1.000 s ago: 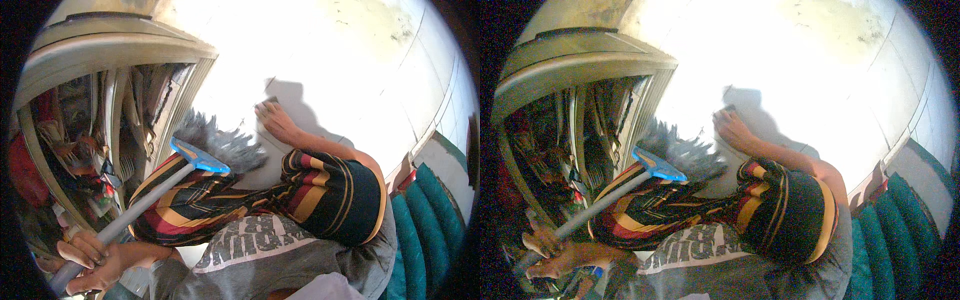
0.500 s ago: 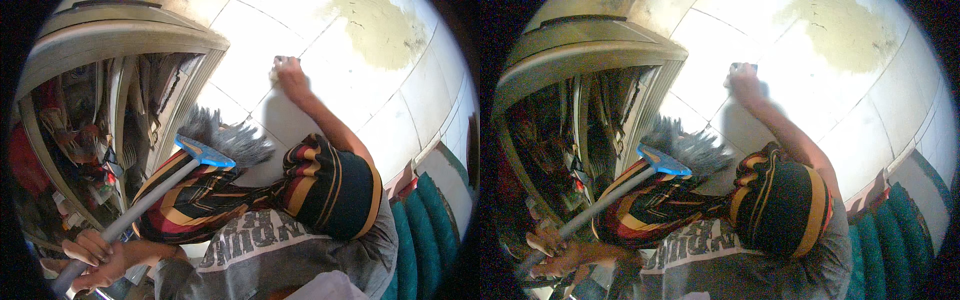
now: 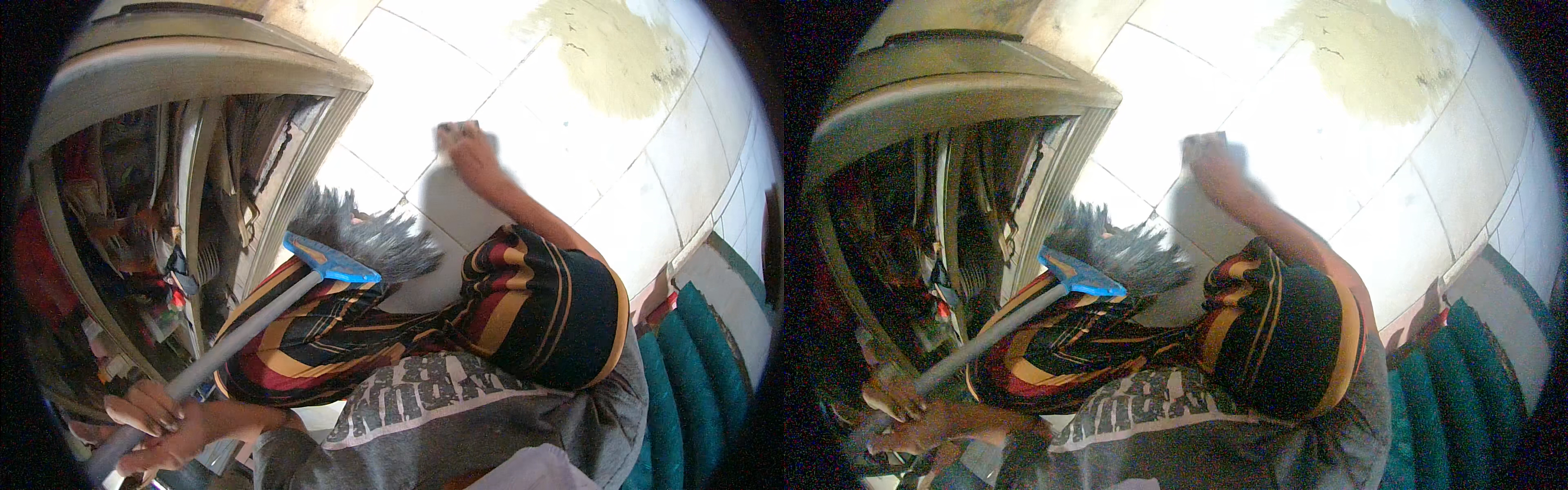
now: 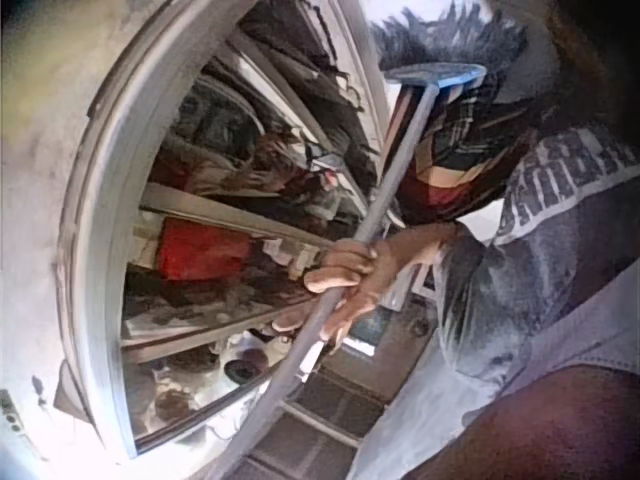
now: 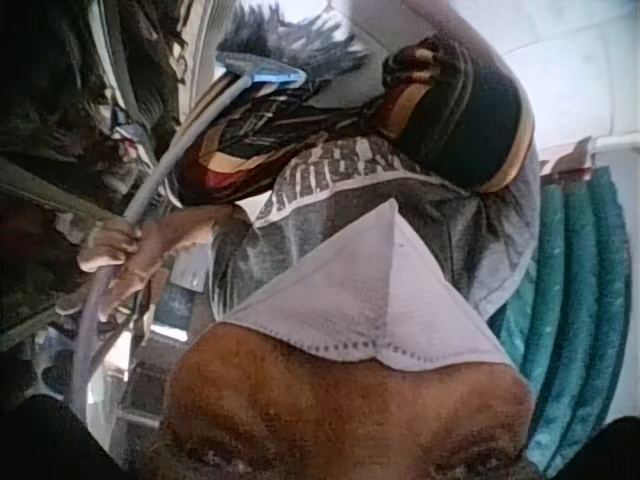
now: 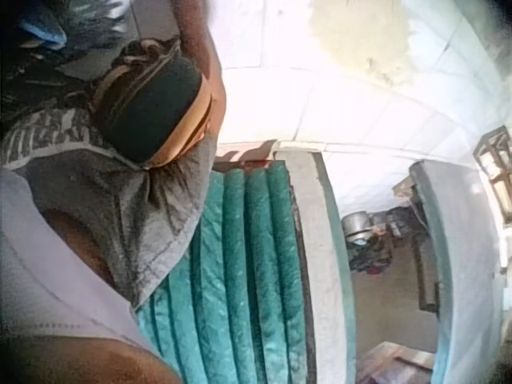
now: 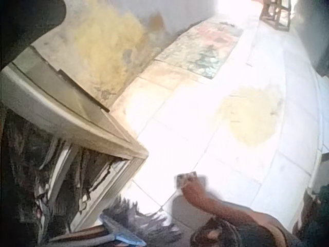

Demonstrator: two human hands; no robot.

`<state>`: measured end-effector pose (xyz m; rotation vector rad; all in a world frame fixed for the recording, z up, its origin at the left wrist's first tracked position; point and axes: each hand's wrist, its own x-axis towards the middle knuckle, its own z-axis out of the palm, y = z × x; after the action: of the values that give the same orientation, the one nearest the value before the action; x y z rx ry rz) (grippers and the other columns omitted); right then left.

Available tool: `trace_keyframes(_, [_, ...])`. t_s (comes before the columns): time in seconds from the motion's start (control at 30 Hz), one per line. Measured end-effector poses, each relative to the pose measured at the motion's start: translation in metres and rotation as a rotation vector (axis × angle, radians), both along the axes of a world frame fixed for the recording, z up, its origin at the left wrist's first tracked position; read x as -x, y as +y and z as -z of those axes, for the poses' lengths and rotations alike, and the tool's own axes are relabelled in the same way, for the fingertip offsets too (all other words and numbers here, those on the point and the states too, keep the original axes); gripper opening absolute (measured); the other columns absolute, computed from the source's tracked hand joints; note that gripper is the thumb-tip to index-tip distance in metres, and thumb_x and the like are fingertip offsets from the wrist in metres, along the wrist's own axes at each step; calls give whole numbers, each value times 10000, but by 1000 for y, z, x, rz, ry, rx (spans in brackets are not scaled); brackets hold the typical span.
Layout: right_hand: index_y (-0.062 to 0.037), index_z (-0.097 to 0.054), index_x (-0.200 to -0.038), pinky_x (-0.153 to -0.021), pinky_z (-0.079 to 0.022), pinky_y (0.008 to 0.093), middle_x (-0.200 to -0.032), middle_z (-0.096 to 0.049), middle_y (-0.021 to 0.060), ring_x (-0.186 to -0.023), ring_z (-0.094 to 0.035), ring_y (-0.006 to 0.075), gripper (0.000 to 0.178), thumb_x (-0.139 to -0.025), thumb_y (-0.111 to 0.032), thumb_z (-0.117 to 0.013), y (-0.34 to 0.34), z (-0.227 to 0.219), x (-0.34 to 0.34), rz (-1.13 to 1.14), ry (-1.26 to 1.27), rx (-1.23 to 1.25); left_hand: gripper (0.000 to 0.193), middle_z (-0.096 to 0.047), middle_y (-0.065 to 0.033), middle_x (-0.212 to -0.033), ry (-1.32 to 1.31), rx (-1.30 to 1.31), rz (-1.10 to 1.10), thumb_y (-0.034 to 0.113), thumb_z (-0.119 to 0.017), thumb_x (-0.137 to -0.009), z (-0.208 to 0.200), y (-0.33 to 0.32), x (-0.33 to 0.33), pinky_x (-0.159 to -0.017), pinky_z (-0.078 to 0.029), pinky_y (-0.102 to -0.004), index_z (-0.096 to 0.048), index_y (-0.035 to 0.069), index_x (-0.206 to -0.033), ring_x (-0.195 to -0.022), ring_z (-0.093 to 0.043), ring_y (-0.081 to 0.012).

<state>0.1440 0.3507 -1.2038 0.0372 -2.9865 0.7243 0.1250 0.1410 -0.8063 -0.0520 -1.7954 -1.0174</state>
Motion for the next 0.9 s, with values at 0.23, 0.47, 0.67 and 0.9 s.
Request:
trace_keyframes(0.23, [-8, -529, -986, -793, -391, 307, -898, -550, 116, -961, -494, 234, 263, -752, -95, -448, -12, 34, 8, -196, -128, 8, 644, -291, -20, -601, -31, 74, 85, 498, -310, -871, -13, -7, -5, -286, -137, -182, -220, 20, -1293, -364, -180, -53])
trace_keyframes(0.47, [-5, -515, -1031, -645, -412, 369, -832, -493, 147, -778, -466, 263, 288, -755, -82, -480, 9, -14, 39, 10, -115, 14, 625, -287, -23, -603, -64, -5, 277, 475, -305, -882, -14, 4, 5, -290, -131, -185, -194, 36, -1313, -369, -186, -57])
trace_keyframes(0.67, [21, -525, -879, -686, -387, 412, -884, -515, 144, -810, -470, 281, 184, -821, -119, -420, 14, 7, 66, 183, 155, 183, 622, -279, -14, -591, -51, 20, 194, 464, -295, -889, -9, 7, 12, -288, -135, -183, -164, 40, -1324, -369, -192, -57])
trace_keyframes(0.9, [8, -505, -896, -677, -416, 354, -831, -511, 134, -832, -461, 289, 157, -827, -105, -421, -1, 35, 55, 289, -134, 323, 639, -271, -8, -563, -223, 118, 356, 491, -280, -881, -5, 23, 11, -270, -155, -169, -178, 33, -1314, -352, -185, -50])
